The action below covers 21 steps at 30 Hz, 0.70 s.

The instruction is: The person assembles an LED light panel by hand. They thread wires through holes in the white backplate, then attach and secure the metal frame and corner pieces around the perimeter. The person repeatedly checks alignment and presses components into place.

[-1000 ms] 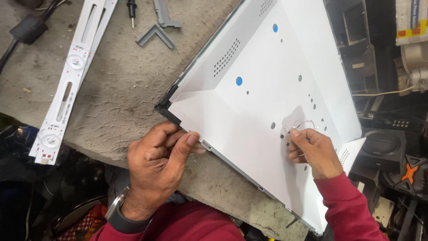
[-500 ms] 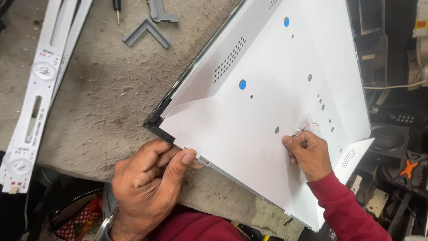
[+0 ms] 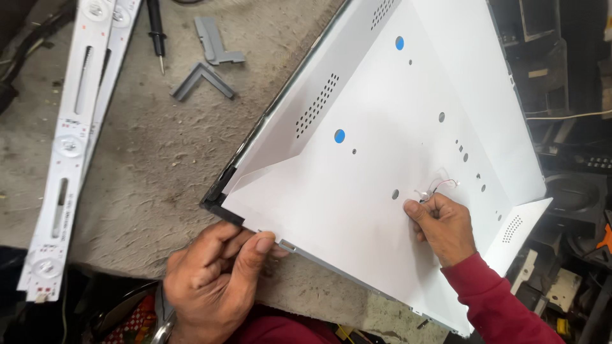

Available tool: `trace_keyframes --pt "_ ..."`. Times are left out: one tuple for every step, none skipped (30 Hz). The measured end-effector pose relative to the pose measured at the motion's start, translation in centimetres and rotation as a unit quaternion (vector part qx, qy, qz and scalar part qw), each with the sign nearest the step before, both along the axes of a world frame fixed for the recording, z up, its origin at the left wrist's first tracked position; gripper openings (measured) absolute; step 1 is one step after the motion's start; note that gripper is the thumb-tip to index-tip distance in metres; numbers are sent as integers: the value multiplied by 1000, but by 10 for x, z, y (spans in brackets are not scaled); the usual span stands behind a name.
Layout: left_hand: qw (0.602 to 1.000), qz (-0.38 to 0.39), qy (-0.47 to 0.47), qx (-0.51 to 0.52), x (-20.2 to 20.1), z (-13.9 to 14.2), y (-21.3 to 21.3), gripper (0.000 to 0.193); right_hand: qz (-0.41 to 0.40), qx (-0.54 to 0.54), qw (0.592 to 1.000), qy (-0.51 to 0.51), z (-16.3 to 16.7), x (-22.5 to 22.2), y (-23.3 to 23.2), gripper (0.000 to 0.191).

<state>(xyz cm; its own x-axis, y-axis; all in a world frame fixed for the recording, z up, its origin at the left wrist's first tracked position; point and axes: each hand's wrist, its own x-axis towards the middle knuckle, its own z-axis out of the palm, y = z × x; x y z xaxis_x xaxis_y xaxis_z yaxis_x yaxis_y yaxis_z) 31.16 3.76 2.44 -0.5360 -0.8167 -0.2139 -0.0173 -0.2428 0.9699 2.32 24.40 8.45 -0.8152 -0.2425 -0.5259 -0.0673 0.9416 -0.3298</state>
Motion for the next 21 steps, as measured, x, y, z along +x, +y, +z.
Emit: trace_keyframes --pt "1000 4 -4 0 4 5 0 12 -3 -4 1000 11 3 4 1 34" --pt "1000 1 6 -2 5 9 0 12 -22 -1 1000 9 7 7 3 34" --pt "1000 -8 20 -6 7 13 -1 13 -46 -2 999 10 11 12 4 34" --pt "999 -16 50 -12 6 16 0 13 -64 -4 998 7 17 15 5 35" --pt "997 -14 72 -19 7 17 -1 13 -104 -32 994 -11 24 18 7 31" --pt "996 -3 84 -25 11 19 -1 13 -134 -58 988 -41 30 20 8 29" --pt "995 5 95 -18 16 21 0 13 -164 -75 981 -77 35 21 9 26" --pt "994 9 104 -8 19 21 2 14 -163 -82 979 -96 40 23 11 29" --pt "993 7 117 0 21 21 4 15 -168 -91 975 -111 45 24 14 31" --pt "992 5 125 4 22 20 5 15 -175 -103 972 -122 47 25 16 35" --pt "991 3 133 8 23 18 6 15 -152 -101 976 -118 47 25 18 31" --pt "990 2 141 16 24 18 8 16 -129 -97 980 -116 46 25 20 27" --pt "990 -1 141 21 26 17 10 16 -107 -92 984 -113 45 25 21 24" --pt "990 -2 141 25 26 17 10 16 -93 -74 988 -103 43 24 22 24" --pt "989 -1 143 27 26 17 9 17 -76 -59 991 -93 40 23 22 23" --pt "990 1 138 22 25 17 9 17 -60 -43 994 -82 39 22 21 23" --pt "991 1 132 19 24 18 9 17 -58 -35 994 -82 37 20 19 23" --pt "992 0 124 18 23 19 10 17 -57 -25 995 -83 37 18 17 22" --pt "992 -1 123 25 22 20 11 17 -57 -13 995 -86 37 17 15 21" --pt "992 -2 122 31 22 21 11 17 -53 10 995 -84 37 16 12 21" --pt "992 -3 121 36 21 22 12 17 -48 32 995 -82 37 14 9 21"
